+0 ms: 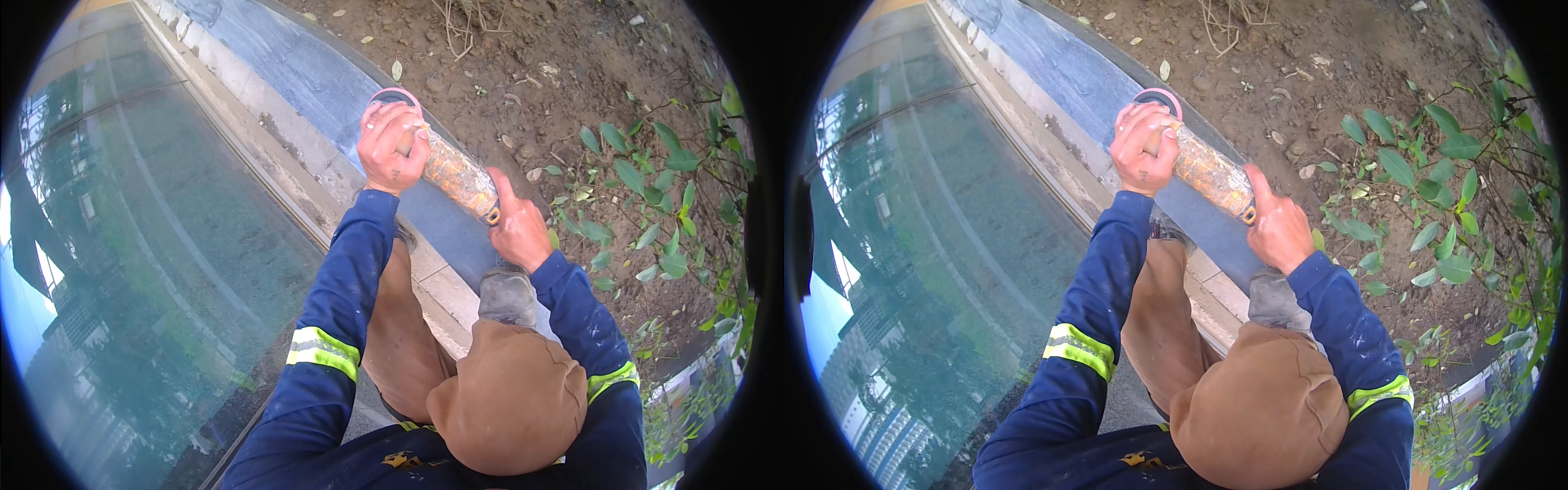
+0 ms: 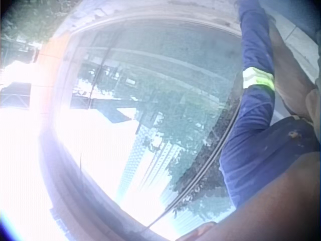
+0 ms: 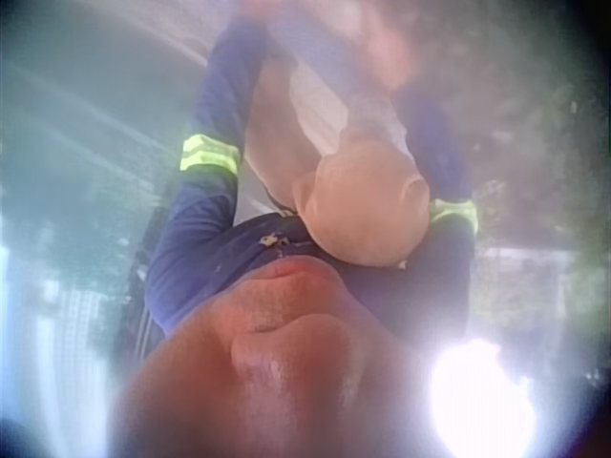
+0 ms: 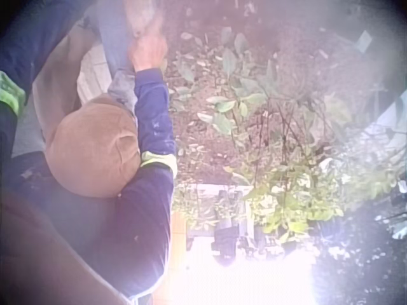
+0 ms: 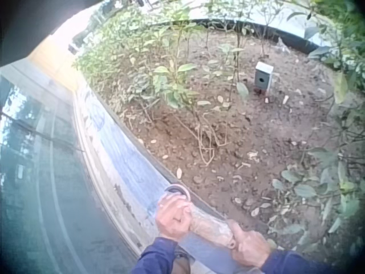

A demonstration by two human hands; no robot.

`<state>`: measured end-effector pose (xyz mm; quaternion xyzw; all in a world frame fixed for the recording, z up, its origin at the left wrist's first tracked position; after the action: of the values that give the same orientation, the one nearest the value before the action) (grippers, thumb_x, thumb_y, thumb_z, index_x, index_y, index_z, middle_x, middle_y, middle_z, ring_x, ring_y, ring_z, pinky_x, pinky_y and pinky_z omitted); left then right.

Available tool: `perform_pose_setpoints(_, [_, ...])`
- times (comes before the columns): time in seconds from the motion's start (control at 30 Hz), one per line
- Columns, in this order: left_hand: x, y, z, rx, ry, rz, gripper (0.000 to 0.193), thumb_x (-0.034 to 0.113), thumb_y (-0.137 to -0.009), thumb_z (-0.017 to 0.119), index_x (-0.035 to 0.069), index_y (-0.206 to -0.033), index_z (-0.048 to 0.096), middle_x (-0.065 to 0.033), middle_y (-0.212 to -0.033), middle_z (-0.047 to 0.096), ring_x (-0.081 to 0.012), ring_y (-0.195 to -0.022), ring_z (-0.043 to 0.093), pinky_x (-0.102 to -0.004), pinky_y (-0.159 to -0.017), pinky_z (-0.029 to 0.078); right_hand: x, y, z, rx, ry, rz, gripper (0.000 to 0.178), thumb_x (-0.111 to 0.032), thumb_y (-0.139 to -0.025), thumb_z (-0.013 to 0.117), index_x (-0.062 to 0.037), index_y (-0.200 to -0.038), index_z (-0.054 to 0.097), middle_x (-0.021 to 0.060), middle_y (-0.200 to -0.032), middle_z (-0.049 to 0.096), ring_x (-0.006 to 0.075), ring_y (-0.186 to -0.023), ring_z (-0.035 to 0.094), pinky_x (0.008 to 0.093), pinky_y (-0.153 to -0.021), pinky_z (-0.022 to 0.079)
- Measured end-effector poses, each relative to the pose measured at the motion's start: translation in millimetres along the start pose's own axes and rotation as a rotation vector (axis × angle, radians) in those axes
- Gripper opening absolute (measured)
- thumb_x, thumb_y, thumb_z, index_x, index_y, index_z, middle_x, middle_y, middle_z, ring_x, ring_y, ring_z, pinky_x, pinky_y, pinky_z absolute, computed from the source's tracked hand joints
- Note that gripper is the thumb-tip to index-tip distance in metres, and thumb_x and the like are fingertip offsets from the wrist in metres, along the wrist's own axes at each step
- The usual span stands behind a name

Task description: The person uses a handheld angle grinder to smooth a concrete curb edge. They hold the tool with both hands and move it along the curb surface, generating dust as they work.

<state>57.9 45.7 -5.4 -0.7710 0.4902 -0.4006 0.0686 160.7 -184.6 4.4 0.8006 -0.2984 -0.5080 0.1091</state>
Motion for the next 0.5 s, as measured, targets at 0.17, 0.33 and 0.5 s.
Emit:
perform_pose_setpoints(0.17, [5,4,-4,0.017,0.020,-0.013,0.013,0.010,-0.074,0.070,0.010,-0.087,0.070,-0.0076,-0.095,0.073,-0.0300,-0.096,0.070,-0.0456,-0.102,0.045,-7,4,-2,-0.003,0.042,0.017,0.081,0.004,-0.076,0.060,-0.0181,-0.151,0.036,0.0304,-0.090,0.070,0.0535,-0.088,0.066,0.0599,-0.080,0.052])
perform_pose_setpoints(0.33, [4,0,-1,-0.006,0.026,-0.010,0.013,0.008,-0.076,0.069,0.007,-0.088,0.073,-0.0106,-0.097,0.075,-0.0318,-0.097,0.071,-0.0476,-0.101,0.047,-2,2,-5,-0.003,0.045,0.034,0.081,0.004,-0.076,0.060,-0.0188,-0.150,0.036,0.0311,-0.091,0.070,0.0539,-0.089,0.066,0.0607,-0.081,0.051])
perform_pose_setpoints(0.5, [5,8,-4,-0.003,0.003,-0.012,0.013,0.009,-0.076,0.070,0.007,-0.088,0.073,-0.0106,-0.098,0.074,-0.0318,-0.097,0.071,-0.0472,-0.100,0.047,-5,5,-3,-0.042,0.070,0.047,0.081,0.004,-0.077,0.060,-0.0189,-0.150,0.036,0.0324,-0.091,0.069,0.0536,-0.090,0.066,0.0609,-0.082,0.051])
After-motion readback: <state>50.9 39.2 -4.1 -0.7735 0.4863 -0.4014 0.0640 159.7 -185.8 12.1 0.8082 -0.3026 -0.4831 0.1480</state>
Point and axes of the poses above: each hand's wrist, its own y-axis away from the middle knuckle, its own z-axis out of the palm, x = y × z, the point moved 1 cm from there along -y, towards the middle knuckle
